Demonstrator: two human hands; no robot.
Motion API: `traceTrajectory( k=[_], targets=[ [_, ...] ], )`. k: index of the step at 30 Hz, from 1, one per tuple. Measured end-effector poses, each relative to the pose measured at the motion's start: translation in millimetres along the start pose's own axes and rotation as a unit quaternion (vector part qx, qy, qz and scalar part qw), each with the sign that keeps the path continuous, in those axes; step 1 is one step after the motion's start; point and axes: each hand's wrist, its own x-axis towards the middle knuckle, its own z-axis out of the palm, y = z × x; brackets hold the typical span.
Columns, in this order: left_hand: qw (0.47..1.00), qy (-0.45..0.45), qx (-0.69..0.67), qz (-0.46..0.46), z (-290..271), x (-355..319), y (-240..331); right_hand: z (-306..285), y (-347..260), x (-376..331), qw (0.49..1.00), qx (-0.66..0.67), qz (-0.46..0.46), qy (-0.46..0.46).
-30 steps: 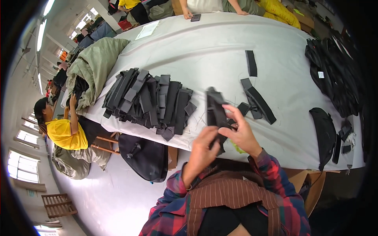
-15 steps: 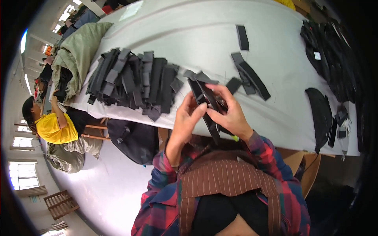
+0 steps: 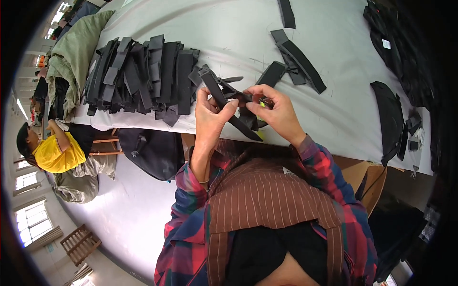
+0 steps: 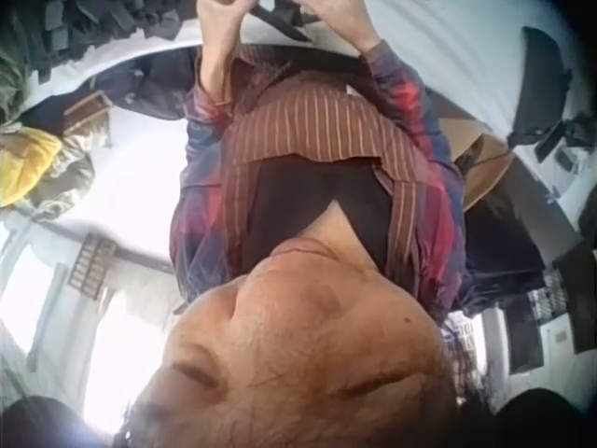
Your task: Trim excess material and loose threads from black fabric straps using a pair of snips.
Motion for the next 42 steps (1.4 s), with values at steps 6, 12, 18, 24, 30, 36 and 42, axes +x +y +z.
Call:
traceTrajectory(
  k=[6, 12, 18, 24, 30, 36, 42],
  targets=[
    [0.998, -0.03, 0.057, -0.004, -9, 8, -17, -32, 1, -2, 0.983, -0.161, -0.077, 0.048],
    [0.995, -0.04, 0.072, -0.057, -13, 17, -53, -43, 3, -9, 0.957, -0.28, -0.067, 0.033],
    [0.992, -0.051, 0.094, -0.062, -10, 21, -73, -35, 33, -18, 0.895, -0.436, -0.095, -0.007],
    [0.993, -0.049, 0.098, -0.036, -6, 19, -79, -39, 41, -20, 0.868, -0.483, -0.112, 0.0],
    [0.989, -0.066, 0.125, -0.042, -8, 20, -78, -40, 47, -15, 0.869, -0.475, -0.134, -0.024],
    [0.99, -0.064, 0.121, -0.042, -8, 20, -78, -45, 50, -8, 0.855, -0.485, -0.172, -0.054],
    [0.988, -0.068, 0.132, -0.045, -9, 20, -79, -51, 50, -3, 0.839, -0.507, -0.178, -0.083]
  ],
)
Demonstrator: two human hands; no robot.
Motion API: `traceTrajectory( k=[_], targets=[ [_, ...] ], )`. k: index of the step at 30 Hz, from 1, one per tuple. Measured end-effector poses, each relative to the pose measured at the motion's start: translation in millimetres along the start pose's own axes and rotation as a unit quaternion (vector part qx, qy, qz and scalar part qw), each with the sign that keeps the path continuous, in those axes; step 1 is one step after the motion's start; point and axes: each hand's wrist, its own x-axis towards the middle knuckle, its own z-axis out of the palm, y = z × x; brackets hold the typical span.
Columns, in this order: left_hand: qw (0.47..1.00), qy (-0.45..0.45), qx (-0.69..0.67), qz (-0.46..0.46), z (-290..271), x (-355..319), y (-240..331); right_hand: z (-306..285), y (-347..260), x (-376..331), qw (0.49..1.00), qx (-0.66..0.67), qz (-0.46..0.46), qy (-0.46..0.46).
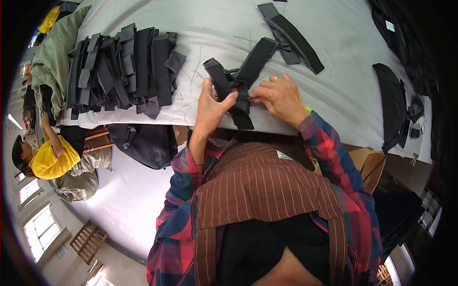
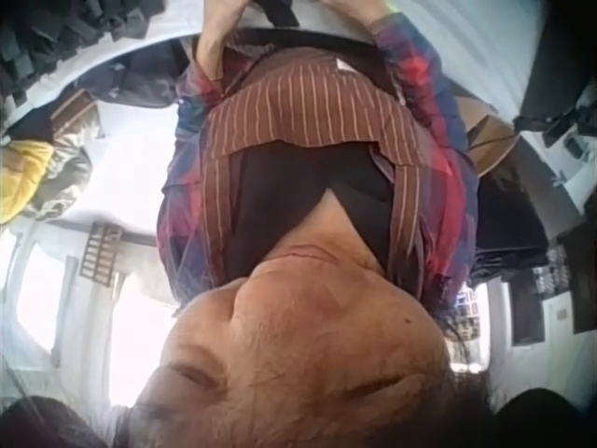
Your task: Trim excess material and loose threads from black fabric straps using a pair of snips.
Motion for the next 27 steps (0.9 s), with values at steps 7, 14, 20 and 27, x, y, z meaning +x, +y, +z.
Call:
traceTrajectory(
  k=[7, 14, 20, 27],
  targets=[
    [0.999, 0.016, -0.04, 0.016, 5.3, -0.6, -1.2, -1.7, 1.6, -2.5, 1.0, 0.007, 0.018, 0.003],
    [1.0, 0.023, -0.01, 0.01, 3.3, -0.9, -5.5, 0.5, 3.5, 0.3, 1.0, 0.014, -0.007, 0.012],
    [1.0, 0.023, -0.007, 0.019, 5.0, 0.0, -4.7, 3.7, 8.9, 1.0, 0.999, 0.009, -0.037, 0.018],
    [0.999, 0.024, -0.029, 0.012, 4.4, -1.6, -6.4, 3.5, 9.0, 1.6, 0.998, 0.007, -0.053, 0.024]
  ],
)
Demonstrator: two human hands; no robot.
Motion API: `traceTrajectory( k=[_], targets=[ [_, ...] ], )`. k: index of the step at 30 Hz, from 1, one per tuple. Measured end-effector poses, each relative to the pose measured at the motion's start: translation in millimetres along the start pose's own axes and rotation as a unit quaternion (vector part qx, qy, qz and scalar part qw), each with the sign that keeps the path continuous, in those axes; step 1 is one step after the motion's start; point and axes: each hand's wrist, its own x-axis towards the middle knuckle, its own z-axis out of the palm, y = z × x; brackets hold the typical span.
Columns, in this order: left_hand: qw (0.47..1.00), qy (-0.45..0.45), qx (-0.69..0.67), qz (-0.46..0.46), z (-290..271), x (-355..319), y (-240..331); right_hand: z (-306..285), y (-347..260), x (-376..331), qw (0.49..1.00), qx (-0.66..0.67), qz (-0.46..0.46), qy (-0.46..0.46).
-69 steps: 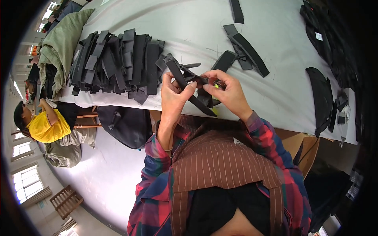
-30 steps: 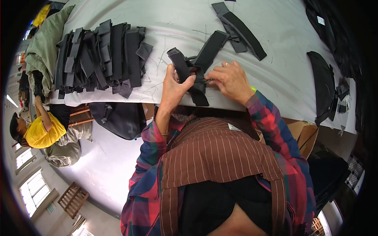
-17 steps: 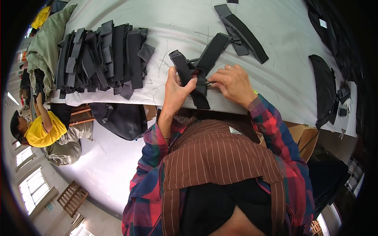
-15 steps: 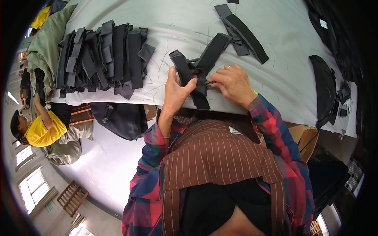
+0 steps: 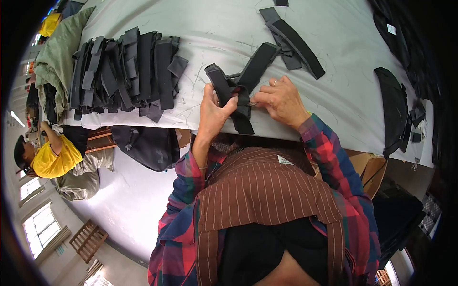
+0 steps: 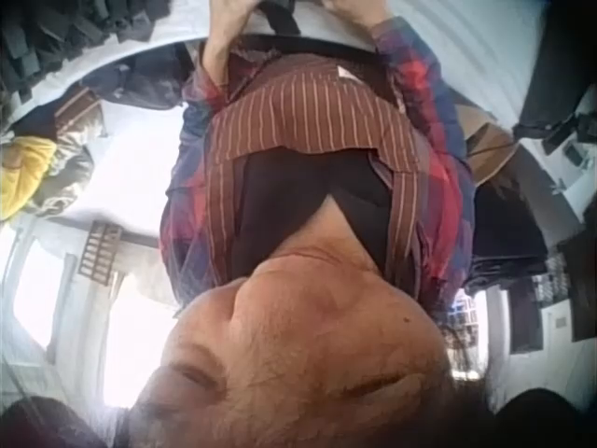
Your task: Trim excess material and loose threads from black fabric straps using a pair of snips.
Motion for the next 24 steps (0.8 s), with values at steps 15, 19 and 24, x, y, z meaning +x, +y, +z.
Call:
traceTrajectory(
  k=[15, 19, 24],
  targets=[
    [0.999, -0.011, -0.034, -0.024, 1, -1, 8, 8, -16, 9, 0.998, -0.014, 0.008, 0.058],
    [0.999, -0.009, -0.027, -0.037, 1, -1, 10, 18, -14, 10, 0.998, -0.025, -0.016, 0.064],
    [1.0, -0.004, -0.006, -0.011, 2, -2, 11, 18, -15, 13, 0.996, -0.041, -0.031, 0.071]
  ],
)
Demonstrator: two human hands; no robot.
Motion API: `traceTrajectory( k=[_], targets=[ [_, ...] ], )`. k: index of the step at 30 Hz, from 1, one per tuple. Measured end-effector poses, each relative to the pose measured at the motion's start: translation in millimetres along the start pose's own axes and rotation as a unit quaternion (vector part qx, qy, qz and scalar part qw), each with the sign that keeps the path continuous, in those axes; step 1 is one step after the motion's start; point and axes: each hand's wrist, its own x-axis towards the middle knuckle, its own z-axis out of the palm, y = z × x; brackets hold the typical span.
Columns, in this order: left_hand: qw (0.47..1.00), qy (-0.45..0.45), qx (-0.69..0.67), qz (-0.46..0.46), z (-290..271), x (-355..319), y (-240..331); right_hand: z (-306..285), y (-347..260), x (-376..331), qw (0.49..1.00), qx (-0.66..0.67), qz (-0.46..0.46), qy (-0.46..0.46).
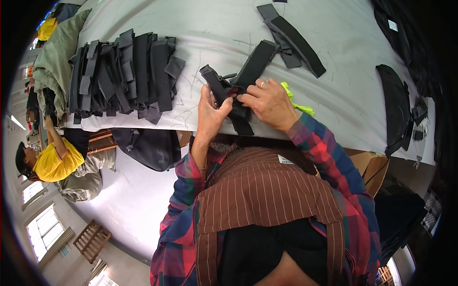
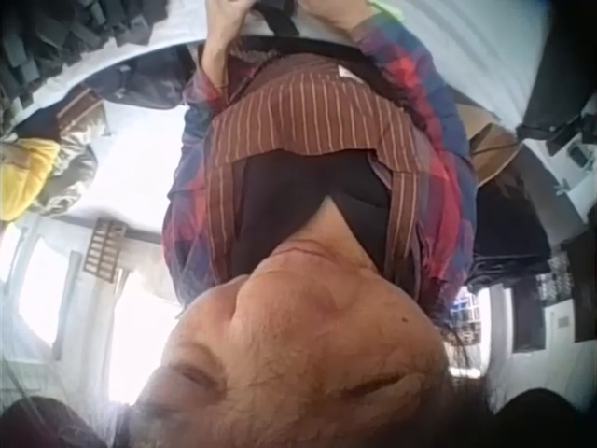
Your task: Trim excess material and loose threads from black fabric straps using a pair of snips.
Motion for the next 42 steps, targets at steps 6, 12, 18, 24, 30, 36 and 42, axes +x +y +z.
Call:
traceTrajectory(
  k=[6, 12, 18, 24, 30, 36, 42],
  targets=[
    [1.0, -0.01, 0.01, -0.014, -2.5, 0.1, -1.2, 1.0, 4.2, -1.0, 0.999, 0.0, -0.024, -0.027],
    [1.0, -0.012, 0.008, -0.02, -4.2, 2.2, -3.7, 2.3, 3.9, -1.0, 1.0, 0.029, -0.004, -0.01],
    [1.0, -0.012, -0.003, -0.018, -3.3, -0.1, -1.6, 2.6, 2.9, -2.8, 0.999, 0.026, 0.002, -0.021],
    [0.999, -0.015, -0.019, -0.021, -3.1, 0.0, -1.1, 4.3, 4.4, -4.3, 0.999, 0.04, 0.009, -0.014],
    [0.999, -0.01, -0.029, -0.008, -1.2, 0.1, -2.1, 3.6, 1.9, -3.3, 1.0, 0.019, 0.013, -0.005],
    [1.0, -0.013, -0.02, -0.008, -3.6, 0.7, -5.9, 5.5, 2.1, -3.3, 1.0, 0.008, -0.002, -0.016],
    [1.0, -0.01, -0.026, -0.014, -2.7, -0.2, -2.2, 7.2, 0.0, -2.7, 1.0, 0.029, 0.007, -0.008]
  ],
)
